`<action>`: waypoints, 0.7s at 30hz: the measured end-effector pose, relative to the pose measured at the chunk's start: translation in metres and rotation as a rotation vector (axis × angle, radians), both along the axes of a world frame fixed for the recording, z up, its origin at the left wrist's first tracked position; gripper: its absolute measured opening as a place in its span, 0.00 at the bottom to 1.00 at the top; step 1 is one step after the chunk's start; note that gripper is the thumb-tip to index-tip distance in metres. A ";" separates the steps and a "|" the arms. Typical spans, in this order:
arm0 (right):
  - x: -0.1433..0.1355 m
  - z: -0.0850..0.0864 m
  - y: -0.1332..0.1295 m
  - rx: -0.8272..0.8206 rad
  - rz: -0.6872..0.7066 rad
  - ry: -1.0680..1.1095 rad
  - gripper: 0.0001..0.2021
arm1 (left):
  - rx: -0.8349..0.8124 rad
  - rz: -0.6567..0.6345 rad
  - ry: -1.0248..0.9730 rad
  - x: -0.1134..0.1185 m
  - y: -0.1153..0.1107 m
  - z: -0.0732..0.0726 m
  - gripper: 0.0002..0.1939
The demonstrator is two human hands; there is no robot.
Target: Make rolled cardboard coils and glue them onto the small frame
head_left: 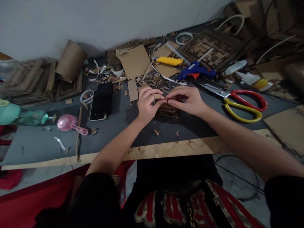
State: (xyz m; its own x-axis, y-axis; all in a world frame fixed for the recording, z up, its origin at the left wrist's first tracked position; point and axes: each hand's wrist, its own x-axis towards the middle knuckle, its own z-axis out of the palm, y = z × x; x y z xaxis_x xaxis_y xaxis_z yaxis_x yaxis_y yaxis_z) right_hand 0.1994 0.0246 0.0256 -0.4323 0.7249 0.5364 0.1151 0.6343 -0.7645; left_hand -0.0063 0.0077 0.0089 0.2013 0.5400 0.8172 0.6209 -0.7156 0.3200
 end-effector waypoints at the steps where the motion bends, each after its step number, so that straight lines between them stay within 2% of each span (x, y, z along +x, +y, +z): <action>1: 0.000 0.000 0.000 0.010 0.003 0.003 0.10 | -0.002 0.000 0.003 0.000 0.000 -0.001 0.14; 8: 0.001 -0.001 0.002 0.057 0.024 -0.023 0.11 | -0.053 -0.044 -0.003 -0.003 0.001 -0.003 0.13; 11: 0.002 -0.001 0.001 0.089 -0.008 -0.023 0.12 | -0.099 -0.052 -0.016 0.000 0.001 -0.002 0.13; 13: 0.002 0.000 0.001 0.120 -0.046 -0.016 0.11 | -0.132 -0.104 -0.073 0.003 0.000 -0.002 0.12; 16: 0.003 0.000 0.001 0.180 -0.092 -0.037 0.09 | -0.247 -0.172 -0.191 0.006 -0.001 -0.003 0.12; 21: 0.003 -0.003 0.002 0.287 -0.098 -0.100 0.07 | -0.487 -0.212 -0.305 0.005 0.002 -0.007 0.17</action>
State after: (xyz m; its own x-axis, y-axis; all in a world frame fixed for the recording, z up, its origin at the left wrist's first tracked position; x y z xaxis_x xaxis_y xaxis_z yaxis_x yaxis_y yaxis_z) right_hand 0.2024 0.0265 0.0230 -0.4289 0.5906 0.6836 0.2519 0.8049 -0.5373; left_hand -0.0017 0.0093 0.0022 0.1408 0.8399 0.5241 0.3098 -0.5402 0.7825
